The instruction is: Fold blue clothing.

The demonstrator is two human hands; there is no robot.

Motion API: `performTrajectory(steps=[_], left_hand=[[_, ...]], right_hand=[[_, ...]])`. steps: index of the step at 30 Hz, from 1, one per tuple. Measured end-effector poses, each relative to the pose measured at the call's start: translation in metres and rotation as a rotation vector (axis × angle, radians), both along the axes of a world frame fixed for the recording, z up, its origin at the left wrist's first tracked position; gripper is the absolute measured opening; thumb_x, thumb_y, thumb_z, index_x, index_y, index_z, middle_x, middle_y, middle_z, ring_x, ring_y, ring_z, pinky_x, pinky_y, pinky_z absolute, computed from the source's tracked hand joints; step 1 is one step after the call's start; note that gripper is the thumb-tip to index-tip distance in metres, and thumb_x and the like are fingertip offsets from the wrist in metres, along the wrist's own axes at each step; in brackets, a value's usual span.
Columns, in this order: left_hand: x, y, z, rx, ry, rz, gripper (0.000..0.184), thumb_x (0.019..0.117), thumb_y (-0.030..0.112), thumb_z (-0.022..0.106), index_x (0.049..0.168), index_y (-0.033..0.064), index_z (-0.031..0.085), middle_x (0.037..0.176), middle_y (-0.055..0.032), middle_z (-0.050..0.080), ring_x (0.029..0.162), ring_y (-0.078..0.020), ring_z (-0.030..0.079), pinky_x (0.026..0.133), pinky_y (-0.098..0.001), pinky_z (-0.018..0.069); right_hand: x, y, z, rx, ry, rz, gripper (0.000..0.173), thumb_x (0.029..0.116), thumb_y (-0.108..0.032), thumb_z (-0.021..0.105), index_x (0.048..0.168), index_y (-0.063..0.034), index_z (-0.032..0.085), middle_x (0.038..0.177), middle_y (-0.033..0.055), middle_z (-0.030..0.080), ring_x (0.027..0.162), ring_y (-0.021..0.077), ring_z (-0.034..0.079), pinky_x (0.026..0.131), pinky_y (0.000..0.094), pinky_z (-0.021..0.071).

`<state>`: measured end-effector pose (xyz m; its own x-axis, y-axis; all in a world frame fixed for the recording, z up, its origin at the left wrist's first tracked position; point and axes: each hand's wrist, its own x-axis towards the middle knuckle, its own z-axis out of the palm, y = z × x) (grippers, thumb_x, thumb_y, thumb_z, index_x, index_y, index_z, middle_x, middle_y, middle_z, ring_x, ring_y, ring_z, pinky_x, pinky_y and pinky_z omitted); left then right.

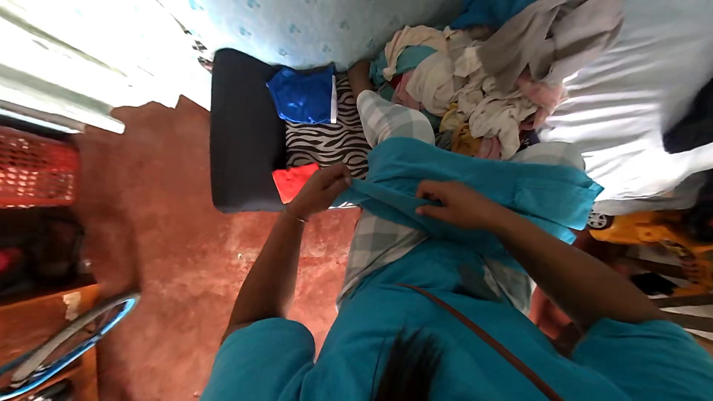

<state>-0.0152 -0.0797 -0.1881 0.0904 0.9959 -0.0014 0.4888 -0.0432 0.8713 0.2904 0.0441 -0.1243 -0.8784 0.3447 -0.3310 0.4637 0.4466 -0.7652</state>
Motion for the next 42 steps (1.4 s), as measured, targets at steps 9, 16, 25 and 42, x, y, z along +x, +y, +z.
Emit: performTrajectory(steps=[9, 16, 25, 42], left_hand=[[0.006, 0.003, -0.096, -0.375, -0.915, 0.272, 0.044, 0.1022, 0.042, 0.051, 0.134, 0.0122, 0.050, 0.107, 0.0020, 0.071, 0.094, -0.0086, 0.069, 0.084, -0.0297, 0.0586], [0.003, 0.009, -0.055, 0.012, -0.528, 0.358, 0.034, 0.1040, 0.012, 0.051, 0.135, 0.0073, 0.038, 0.105, 0.0030, 0.068, 0.091, -0.0070, 0.069, 0.083, -0.0324, 0.0597], [0.005, 0.009, -0.062, -0.099, -0.165, 0.269, 0.041, 0.1058, 0.009, 0.047, 0.144, -0.0029, 0.037, 0.107, -0.0166, 0.066, 0.090, -0.0153, 0.067, 0.082, -0.0364, 0.0579], [0.030, 0.015, -0.093, -0.087, -0.316, 0.401, 0.056, 0.1045, 0.013, 0.052, 0.151, -0.0020, 0.023, 0.107, -0.0109, 0.067, 0.091, -0.0102, 0.068, 0.084, -0.0343, 0.0585]], right_hand=[[0.009, 0.024, -0.029, -0.022, -0.228, -0.149, 0.033, 0.1015, -0.029, 0.066, 0.117, 0.0004, 0.064, 0.098, 0.0205, 0.069, 0.090, 0.0350, 0.067, 0.084, 0.0582, 0.0535], [0.024, 0.038, -0.020, -0.322, -0.098, -0.076, 0.022, 0.1058, -0.026, 0.057, 0.111, -0.0045, 0.059, 0.090, 0.0098, 0.065, 0.079, 0.0160, 0.065, 0.073, 0.0368, 0.0566], [0.025, 0.040, -0.039, -0.193, -0.202, -0.056, 0.027, 0.1045, -0.027, 0.060, 0.110, -0.0005, 0.061, 0.084, 0.0145, 0.064, 0.073, 0.0239, 0.062, 0.072, 0.0460, 0.0535], [0.044, 0.024, -0.016, 0.202, -0.278, -0.156, 0.031, 0.1025, -0.026, 0.064, 0.122, -0.0017, 0.063, 0.101, 0.0199, 0.070, 0.093, 0.0391, 0.070, 0.083, 0.0618, 0.0546]])
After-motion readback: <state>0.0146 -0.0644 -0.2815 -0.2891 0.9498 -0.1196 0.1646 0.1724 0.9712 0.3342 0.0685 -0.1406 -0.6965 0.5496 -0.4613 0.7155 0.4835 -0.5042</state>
